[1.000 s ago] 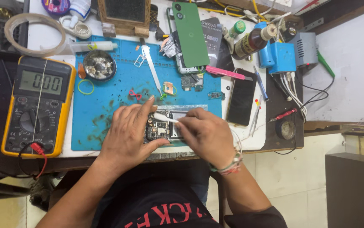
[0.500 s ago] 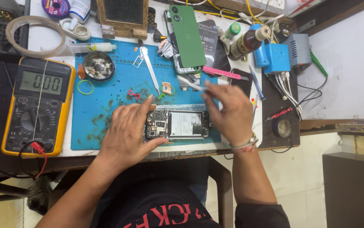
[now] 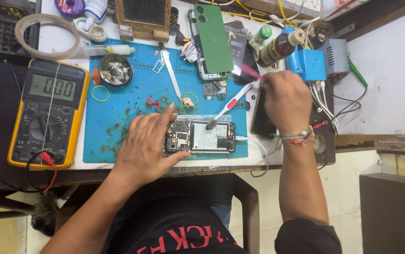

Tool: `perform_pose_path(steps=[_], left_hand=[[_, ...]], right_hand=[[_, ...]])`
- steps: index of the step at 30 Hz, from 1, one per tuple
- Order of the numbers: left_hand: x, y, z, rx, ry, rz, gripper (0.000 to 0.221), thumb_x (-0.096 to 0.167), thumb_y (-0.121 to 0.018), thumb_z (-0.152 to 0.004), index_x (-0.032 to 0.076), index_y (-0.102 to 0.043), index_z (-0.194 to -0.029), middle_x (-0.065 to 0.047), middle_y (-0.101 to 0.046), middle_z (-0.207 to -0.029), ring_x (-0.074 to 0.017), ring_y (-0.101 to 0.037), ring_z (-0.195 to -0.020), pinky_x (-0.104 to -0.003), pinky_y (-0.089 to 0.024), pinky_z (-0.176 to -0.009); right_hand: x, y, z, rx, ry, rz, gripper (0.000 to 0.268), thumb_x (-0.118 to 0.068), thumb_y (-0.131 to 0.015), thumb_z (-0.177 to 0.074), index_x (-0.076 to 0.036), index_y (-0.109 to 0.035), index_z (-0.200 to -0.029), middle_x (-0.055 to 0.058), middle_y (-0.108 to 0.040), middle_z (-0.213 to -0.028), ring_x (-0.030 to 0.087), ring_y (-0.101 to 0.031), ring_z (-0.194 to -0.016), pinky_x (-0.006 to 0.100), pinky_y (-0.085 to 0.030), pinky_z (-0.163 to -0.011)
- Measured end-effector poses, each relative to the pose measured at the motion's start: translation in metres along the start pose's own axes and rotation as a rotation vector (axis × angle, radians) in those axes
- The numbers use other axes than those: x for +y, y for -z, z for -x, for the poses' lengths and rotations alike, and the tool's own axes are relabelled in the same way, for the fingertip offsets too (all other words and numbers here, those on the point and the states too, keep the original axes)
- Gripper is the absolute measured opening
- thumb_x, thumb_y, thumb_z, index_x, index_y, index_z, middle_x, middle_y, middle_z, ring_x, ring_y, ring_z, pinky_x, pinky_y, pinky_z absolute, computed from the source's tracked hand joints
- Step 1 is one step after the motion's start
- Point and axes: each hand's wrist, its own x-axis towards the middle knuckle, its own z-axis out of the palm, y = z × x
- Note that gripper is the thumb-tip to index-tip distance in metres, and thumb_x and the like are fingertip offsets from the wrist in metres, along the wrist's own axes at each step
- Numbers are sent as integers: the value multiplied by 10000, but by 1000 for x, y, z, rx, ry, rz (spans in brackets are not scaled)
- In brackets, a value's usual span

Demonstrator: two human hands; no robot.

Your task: The person cleans a mobile phone circuit board with a brush, applies a substance from a syringe, and heats a component using a hot air tool while holding it with tweezers.

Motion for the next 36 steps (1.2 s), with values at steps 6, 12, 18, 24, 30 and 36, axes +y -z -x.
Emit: perform_pose_path(steps=[6,12,18,24,30,36], left_hand=[[1,1,-1,27,-19,-14,1067,509,-814,-750,-54,-324,-1513,-135,-636,-1278,-339,-542,-1183,-492,-367,-1045],[2,1,0,7,-8,-19,1043,493,-820,-761,-54,-342,-1510,-126,-644,-1249,-319,-555,-1165,-487,-377,-1043],[3,2,-2,24,-18,-20,1054,493,-826,-747,-60,-346,-1506,-127,-646,-1255,-322,-559,-1163,-480,-390,-1018],[3,2,-3,19,-13,-27,1061,490,-832,-737,-64,-350,-1503,-123,-647,-1248,-324,-558,-1159,-478,-389,-1015],[4,3,-4,6,-1,-24,1056,480,-840,-730,-63,-360,-1498,-117,-647,-1243,-314,-562,-1152,-478,-388,-1020],[3,2,-3,17,-7,-32,1085,496,-855,-709,-68,-360,-1492,-127,-641,-1252,-322,-557,-1153,-484,-386,-1025]], right_hand=[[-29,-3,39,396,-390,-835,110,-104,-696,-1120,-14,-650,-1165,35,-596,-1020,110,-614,-834,267,-507,-764],[-77,-9,41,22,-589,-1092,151,-163,-629,-1077,-12,-637,-1066,26,-699,-789,56,-591,-641,210,-442,-558],[-90,-15,20,228,-464,-995,144,-119,-669,-1052,-2,-627,-1126,48,-743,-990,77,-695,-815,223,-579,-702],[-91,-17,31,159,-520,-928,147,-98,-765,-1014,9,-673,-971,73,-713,-823,99,-620,-734,236,-499,-656],[-101,-4,17,-88,-487,-627,203,-126,-753,-905,5,-776,-1058,101,-769,-822,105,-710,-668,271,-547,-637],[-115,-9,36,-157,-515,-1321,178,-81,-710,-967,10,-765,-1110,67,-760,-940,54,-657,-807,224,-528,-709]])
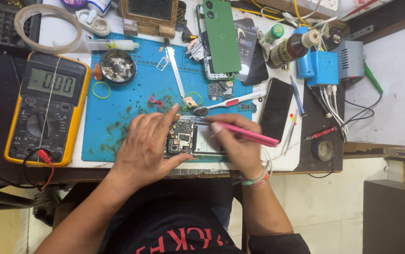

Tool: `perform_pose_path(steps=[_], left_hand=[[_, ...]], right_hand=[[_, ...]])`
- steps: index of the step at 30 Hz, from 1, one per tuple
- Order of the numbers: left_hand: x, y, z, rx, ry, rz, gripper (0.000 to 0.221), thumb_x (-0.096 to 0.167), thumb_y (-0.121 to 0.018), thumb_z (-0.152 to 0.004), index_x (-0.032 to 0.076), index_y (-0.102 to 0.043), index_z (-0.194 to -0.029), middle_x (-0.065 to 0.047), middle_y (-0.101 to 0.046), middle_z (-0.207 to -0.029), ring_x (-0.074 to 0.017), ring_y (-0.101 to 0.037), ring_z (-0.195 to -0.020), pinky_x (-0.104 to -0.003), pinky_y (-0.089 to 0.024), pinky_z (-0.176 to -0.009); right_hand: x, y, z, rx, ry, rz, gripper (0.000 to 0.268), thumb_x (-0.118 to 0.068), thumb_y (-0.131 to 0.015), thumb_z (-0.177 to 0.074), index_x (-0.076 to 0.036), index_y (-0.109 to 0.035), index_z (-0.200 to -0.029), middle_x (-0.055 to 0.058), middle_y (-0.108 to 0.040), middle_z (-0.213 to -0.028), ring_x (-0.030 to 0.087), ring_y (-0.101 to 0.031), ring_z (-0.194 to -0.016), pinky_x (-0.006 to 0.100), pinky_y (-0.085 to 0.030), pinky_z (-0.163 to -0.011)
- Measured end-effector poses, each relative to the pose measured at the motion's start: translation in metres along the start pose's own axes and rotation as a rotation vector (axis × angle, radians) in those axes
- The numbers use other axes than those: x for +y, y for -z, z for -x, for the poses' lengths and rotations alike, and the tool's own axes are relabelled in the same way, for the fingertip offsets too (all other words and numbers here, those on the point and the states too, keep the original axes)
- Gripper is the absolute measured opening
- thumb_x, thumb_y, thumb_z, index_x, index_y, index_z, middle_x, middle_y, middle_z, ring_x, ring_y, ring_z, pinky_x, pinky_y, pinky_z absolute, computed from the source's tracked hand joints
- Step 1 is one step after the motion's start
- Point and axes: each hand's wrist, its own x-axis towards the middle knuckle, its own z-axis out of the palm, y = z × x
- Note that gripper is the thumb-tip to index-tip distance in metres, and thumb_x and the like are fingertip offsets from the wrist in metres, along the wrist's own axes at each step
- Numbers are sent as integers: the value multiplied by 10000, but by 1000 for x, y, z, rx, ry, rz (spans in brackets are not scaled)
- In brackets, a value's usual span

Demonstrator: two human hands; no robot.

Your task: The person cleans a mobile phone circuit board with a brush, applies a substance from a syringe, and heats a component using a hot air tool while holding it with tweezers.

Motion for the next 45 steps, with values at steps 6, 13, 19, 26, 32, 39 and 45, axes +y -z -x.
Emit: perform_pose_path(steps=[6,13,19,26,32,39,45], left_hand=[[0,0,-1,5,-4,18,1089,478,-870,-692,-61,-367,-1494,-122,-640,-1269,-321,-558,-1162,-485,-388,-1027],[-1,1,-1,3,-5,14,1078,481,-876,-683,-55,-388,-1481,-127,-622,-1247,-324,-556,-1147,-489,-390,-1015],[0,1,-1,2,5,2,1083,486,-884,-680,-47,-396,-1488,-166,-603,-1197,-342,-550,-1145,-497,-392,-1022],[-1,2,0,12,-19,32,1075,463,-874,-699,-53,-370,-1496,-169,-618,-1203,-348,-556,-1150,-513,-383,-1035],[-3,0,2,24,-22,32,1077,449,-871,-723,-51,-340,-1516,-189,-606,-1157,-359,-554,-1151,-527,-376,-1052],[-2,1,1,15,-9,29,1078,472,-871,-717,-36,-349,-1512,-191,-607,-1155,-360,-554,-1139,-524,-379,-1043],[-1,1,1,17,-6,27,1086,486,-871,-707,-32,-355,-1510,-192,-608,-1158,-359,-557,-1134,-520,-384,-1035]], right_hand=[[6,-25,0,-20,-87,25,120,-53,-779,-904,20,-756,-997,35,-748,-845,32,-647,-730,200,-535,-640],[4,-29,-1,-37,-55,53,100,-54,-772,-914,17,-757,-983,31,-748,-842,29,-649,-743,195,-539,-659],[3,-30,-2,-55,2,94,105,-56,-772,-914,13,-762,-992,36,-757,-851,33,-662,-747,195,-545,-663],[3,-30,-1,-53,16,103,94,-49,-771,-917,19,-758,-981,25,-742,-808,31,-642,-711,197,-525,-630],[5,-30,-1,-77,-13,105,106,-61,-764,-924,19,-753,-993,11,-715,-756,21,-601,-655,192,-489,-580],[6,-30,-2,-72,12,104,100,-56,-766,-925,18,-750,-990,10,-719,-778,20,-607,-681,194,-498,-600],[5,-30,-3,-75,55,118,101,-52,-768,-919,16,-751,-991,9,-734,-810,22,-627,-710,195,-511,-624]])
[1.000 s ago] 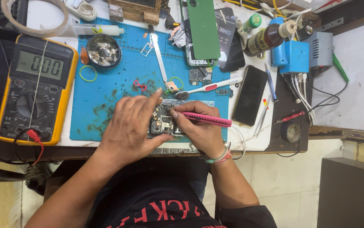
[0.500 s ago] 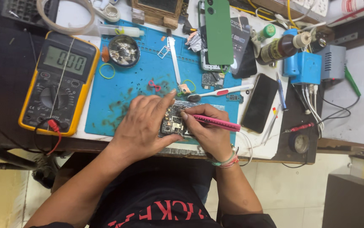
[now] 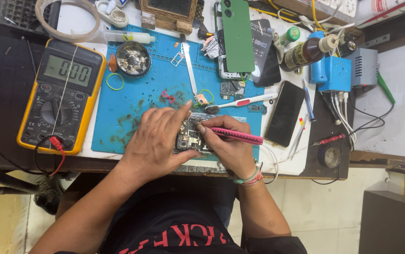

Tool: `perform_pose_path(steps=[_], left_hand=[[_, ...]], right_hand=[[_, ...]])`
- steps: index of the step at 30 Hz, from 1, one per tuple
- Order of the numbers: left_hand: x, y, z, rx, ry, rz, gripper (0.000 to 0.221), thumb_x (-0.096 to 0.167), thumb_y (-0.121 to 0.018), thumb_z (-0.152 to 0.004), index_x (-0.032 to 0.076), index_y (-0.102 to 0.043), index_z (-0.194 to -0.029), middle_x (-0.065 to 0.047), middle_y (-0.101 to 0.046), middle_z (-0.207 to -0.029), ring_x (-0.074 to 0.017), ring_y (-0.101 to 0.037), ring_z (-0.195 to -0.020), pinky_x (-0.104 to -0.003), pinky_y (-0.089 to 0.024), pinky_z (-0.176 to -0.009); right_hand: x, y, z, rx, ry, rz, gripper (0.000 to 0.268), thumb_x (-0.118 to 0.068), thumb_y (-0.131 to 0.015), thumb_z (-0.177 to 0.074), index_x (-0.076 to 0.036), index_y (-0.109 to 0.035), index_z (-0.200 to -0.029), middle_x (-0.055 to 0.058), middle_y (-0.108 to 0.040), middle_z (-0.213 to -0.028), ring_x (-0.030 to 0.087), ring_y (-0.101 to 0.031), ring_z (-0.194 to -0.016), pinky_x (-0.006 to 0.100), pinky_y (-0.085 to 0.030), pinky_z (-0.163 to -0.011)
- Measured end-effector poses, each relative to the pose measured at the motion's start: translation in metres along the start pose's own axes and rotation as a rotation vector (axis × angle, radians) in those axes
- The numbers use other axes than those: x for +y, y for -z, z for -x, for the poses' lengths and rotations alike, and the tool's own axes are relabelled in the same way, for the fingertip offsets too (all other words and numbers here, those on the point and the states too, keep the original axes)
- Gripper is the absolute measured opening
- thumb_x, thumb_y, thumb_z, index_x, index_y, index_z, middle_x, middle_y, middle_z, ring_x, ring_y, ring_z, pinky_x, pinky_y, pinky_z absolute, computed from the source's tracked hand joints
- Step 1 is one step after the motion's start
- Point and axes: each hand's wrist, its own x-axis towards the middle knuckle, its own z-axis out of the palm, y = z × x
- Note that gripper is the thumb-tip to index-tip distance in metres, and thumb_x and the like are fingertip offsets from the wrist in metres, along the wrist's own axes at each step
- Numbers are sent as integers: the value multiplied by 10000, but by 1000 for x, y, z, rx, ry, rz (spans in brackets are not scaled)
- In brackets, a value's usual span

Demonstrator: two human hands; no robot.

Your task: The person cleans a mobile phone circuit board with a brush, applies a substance from a syringe, and heats a component using a hot air tool while holding it with tweezers.

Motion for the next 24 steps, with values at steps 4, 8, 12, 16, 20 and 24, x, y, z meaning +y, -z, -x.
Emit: perform_pose_path(steps=[4,8,12,16,20,24], left_hand=[[0,0,0,-10,5,6,1081,477,-874,-713,-36,-356,-1511,-188,-609,-1148,-354,-562,-1126,-515,-388,-1029],[0,0,1,16,-16,-4,1075,485,-867,-717,-35,-360,-1510,-187,-613,-1171,-356,-564,-1139,-516,-386,-1036],[1,1,0,7,-14,-6,1062,492,-860,-734,-36,-365,-1512,-183,-615,-1173,-356,-565,-1137,-511,-387,-1040],[1,3,1,34,-29,13,1026,476,-856,-748,-39,-380,-1497,-215,-607,-1255,-378,-557,-1191,-511,-379,-1060],[1,4,2,103,11,93,949,424,-863,-760,-25,-432,-1476,-233,-586,-1351,-385,-566,-1247,-501,-409,-1062],[0,2,6,189,60,163,859,337,-880,-789,-19,-473,-1457,-224,-580,-1383,-373,-592,-1250,-483,-449,-1079]], right_hand=[[2,0,1,-1,-28,-32,95,-49,-766,-923,18,-754,-990,10,-722,-806,23,-606,-703,196,-497,-616],[8,1,4,19,-83,-111,108,-41,-757,-950,38,-748,-1023,43,-720,-816,46,-600,-694,208,-483,-602],[10,16,18,41,67,-315,203,-122,-672,-1049,33,-686,-1178,126,-773,-1093,138,-748,-935,278,-605,-828],[12,37,29,142,156,-26,358,-273,-645,-1027,-4,-688,-1258,149,-792,-1016,150,-776,-829,261,-602,-722],[0,49,27,36,366,553,533,-377,-783,-863,-31,-675,-1253,131,-754,-1124,311,-712,-1054,392,-543,-905],[-17,52,14,-197,398,768,909,-487,-900,-658,5,-570,-1348,175,-635,-1367,422,-571,-1268,504,-422,-1071]])
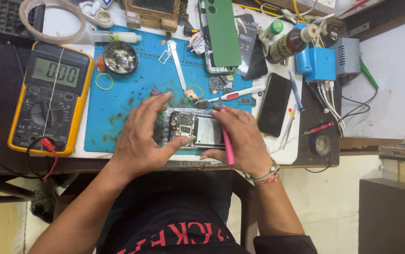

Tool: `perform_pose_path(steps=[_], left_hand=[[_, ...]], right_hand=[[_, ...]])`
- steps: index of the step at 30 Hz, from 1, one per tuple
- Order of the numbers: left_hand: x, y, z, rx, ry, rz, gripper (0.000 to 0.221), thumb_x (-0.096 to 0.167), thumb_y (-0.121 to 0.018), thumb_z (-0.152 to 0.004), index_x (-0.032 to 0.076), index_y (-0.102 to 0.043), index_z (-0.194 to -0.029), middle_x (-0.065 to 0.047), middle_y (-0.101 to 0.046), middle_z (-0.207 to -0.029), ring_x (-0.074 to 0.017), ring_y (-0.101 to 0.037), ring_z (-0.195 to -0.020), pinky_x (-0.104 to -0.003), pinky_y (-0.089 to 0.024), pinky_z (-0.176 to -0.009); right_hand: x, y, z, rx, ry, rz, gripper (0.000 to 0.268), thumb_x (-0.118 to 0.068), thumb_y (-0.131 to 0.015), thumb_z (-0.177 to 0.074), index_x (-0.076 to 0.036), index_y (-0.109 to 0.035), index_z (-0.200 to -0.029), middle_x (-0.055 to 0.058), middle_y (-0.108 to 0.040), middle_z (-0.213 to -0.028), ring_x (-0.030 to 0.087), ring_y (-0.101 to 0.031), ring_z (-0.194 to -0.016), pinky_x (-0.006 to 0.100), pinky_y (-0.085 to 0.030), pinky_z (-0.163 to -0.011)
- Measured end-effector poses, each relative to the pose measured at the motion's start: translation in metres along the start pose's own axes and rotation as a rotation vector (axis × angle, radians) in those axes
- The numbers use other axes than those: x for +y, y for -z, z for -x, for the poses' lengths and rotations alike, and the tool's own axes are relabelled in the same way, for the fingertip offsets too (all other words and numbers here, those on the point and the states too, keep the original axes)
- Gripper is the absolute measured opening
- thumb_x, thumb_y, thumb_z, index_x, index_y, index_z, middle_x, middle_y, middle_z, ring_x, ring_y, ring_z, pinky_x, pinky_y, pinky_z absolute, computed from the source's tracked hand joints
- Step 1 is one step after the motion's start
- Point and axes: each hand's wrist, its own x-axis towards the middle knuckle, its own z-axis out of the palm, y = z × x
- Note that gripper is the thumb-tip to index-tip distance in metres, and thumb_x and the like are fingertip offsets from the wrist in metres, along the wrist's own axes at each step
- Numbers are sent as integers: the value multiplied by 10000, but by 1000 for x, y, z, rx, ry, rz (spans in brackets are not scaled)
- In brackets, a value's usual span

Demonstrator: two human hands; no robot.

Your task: The person cleans a mobile phone circuit board with a brush, applies a substance from a syringe, and heats a component using a hot air tool while holding it with tweezers.

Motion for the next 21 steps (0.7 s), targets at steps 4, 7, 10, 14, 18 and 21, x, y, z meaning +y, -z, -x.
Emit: perform_pose_path(steps=[4,7,10,14,18,21], left_hand=[[-3,1,2,17,71,129,796,260,-879,-794,-19,-489,-1430,-185,-602,-1325,-288,-649,-1107,-423,-502,-1016],[-3,1,3,53,45,143,766,221,-887,-798,-13,-503,-1419,-168,-604,-1312,-263,-653,-1071,-400,-520,-989],[-3,1,4,77,67,171,746,203,-892,-790,-6,-521,-1402,-160,-604,-1310,-236,-647,-1058,-374,-535,-963],[-4,4,7,138,65,270,661,161,-870,-845,17,-536,-1397,-149,-620,-1338,-215,-662,-1080,-354,-558,-959],[2,10,-7,164,59,271,576,136,-835,-910,16,-547,-1394,-148,-635,-1311,-211,-685,-1096,-352,-577,-969],[6,23,-34,176,-65,140,512,135,-815,-964,8,-550,-1383,-157,-638,-1251,-232,-677,-1069,-357,-563,-934]], right_hand=[[0,4,-4,2,18,14,908,-476,-911,-670,-21,-554,-1368,180,-636,-1331,405,-580,-1241,492,-420,-1066],[4,4,-2,7,0,-12,816,-435,-925,-701,-41,-588,-1330,157,-671,-1220,364,-621,-1149,473,-456,-1019],[6,2,-1,53,49,-19,741,-400,-928,-702,-47,-599,-1264,139,-697,-1179,346,-652,-1069,462,-488,-967],[11,6,0,216,68,-7,699,-355,-928,-704,-42,-606,-1239,133,-697,-1145,343,-679,-1016,445,-528,-920],[25,16,-9,343,-206,65,687,-364,-952,-715,-33,-634,-1226,140,-681,-1046,326,-676,-931,404,-548,-823],[47,19,-31,344,-344,140,702,-416,-985,-721,-35,-643,-1202,137,-682,-971,332,-676,-900,427,-525,-815]])
